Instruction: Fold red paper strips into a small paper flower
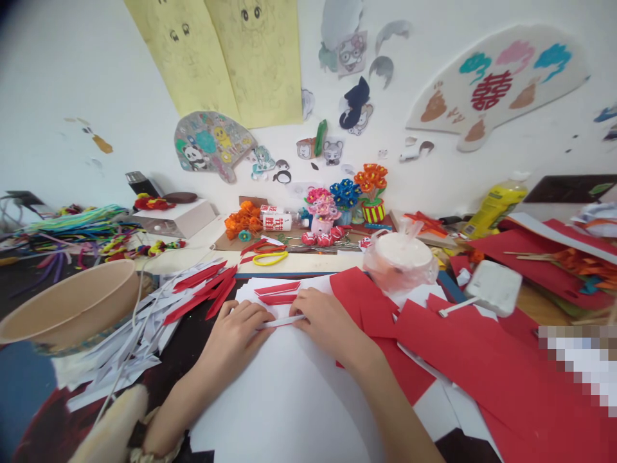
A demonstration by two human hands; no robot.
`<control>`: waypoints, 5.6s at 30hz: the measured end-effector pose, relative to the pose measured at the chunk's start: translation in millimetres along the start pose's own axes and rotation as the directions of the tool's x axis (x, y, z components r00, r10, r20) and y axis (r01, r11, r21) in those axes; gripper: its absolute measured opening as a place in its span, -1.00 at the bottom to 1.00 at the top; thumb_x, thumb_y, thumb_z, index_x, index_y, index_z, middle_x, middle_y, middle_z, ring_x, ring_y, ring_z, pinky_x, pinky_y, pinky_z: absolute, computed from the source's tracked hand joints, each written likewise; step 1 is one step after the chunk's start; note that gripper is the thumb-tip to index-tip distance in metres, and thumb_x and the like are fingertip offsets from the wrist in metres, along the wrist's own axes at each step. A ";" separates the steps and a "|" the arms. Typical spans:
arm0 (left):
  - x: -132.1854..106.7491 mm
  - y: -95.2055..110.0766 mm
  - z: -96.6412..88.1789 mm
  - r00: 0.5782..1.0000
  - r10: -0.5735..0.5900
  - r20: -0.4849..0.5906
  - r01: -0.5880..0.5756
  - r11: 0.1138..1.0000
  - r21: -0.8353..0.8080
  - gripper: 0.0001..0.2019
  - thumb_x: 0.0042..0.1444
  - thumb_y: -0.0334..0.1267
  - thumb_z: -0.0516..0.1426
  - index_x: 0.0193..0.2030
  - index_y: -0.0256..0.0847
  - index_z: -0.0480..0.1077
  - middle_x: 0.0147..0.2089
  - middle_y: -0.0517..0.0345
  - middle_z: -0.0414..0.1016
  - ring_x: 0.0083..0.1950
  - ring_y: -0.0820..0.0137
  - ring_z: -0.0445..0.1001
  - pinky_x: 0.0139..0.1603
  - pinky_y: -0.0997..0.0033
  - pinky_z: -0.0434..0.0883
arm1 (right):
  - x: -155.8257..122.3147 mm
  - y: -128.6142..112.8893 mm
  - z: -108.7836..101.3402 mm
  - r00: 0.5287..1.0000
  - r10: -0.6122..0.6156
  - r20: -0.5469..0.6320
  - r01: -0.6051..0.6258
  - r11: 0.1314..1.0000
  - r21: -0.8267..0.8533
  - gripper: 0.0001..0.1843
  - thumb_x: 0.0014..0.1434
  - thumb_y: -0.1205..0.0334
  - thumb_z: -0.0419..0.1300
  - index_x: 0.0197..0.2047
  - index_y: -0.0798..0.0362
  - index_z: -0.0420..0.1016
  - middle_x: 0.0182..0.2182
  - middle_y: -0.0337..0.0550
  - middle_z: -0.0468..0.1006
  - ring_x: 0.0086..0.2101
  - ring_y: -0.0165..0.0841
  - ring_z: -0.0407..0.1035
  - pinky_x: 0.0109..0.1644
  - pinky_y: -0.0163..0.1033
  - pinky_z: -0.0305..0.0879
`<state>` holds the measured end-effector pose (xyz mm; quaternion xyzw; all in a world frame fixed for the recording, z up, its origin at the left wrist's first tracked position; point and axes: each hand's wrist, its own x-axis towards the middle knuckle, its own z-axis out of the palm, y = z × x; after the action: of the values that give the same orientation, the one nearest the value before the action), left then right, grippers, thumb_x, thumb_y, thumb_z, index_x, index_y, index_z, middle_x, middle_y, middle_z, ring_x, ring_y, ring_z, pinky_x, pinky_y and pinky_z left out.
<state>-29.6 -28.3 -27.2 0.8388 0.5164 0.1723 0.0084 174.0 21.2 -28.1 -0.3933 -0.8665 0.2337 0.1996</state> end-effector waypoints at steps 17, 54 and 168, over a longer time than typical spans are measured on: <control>2.2 -7.8 -7.8 0.981 -0.188 -0.038 0.166 0.930 -0.327 -0.87 0.16 -0.23 0.13 -0.22 -0.11 0.50 -0.19 0.15 0.59 -0.21 0.34 0.49 -0.16 0.30 0.30 | -0.2 -4.1 -6.9 0.994 0.087 -0.072 -0.060 0.944 0.326 -0.92 0.08 0.33 0.26 -0.31 0.05 0.58 -0.39 -0.20 0.61 -0.39 -0.35 0.44 -0.31 -0.30 0.31; -24.2 -22.1 -26.1 0.999 -0.037 -0.024 0.037 0.999 -0.017 -0.83 0.20 -0.14 0.14 -0.16 -0.13 0.47 -0.19 0.16 0.53 -0.17 0.31 0.41 -0.18 0.29 0.18 | -6.0 -11.8 -11.8 0.980 0.159 0.124 -0.155 0.987 -0.038 -0.93 0.06 0.25 0.28 -0.34 0.03 0.50 -0.35 -0.24 0.54 -0.34 -0.35 0.37 -0.39 -0.33 0.09; -36.4 -4.3 -19.3 0.889 -0.418 0.185 0.456 0.784 -0.421 -0.89 0.02 -0.28 0.17 -0.33 -0.21 0.51 -0.51 0.25 0.43 -0.48 0.47 0.35 -0.41 0.51 0.25 | -20.8 -8.4 16.0 0.978 0.199 0.062 -0.208 0.915 0.344 -0.91 0.06 0.27 0.27 -0.35 0.05 0.61 -0.46 -0.17 0.60 -0.44 -0.35 0.43 -0.35 -0.31 0.33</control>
<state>-53.8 -61.1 -20.1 0.6770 0.6410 0.2469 0.2642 173.3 -3.8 -39.8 -0.4367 -0.7681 0.4080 0.2298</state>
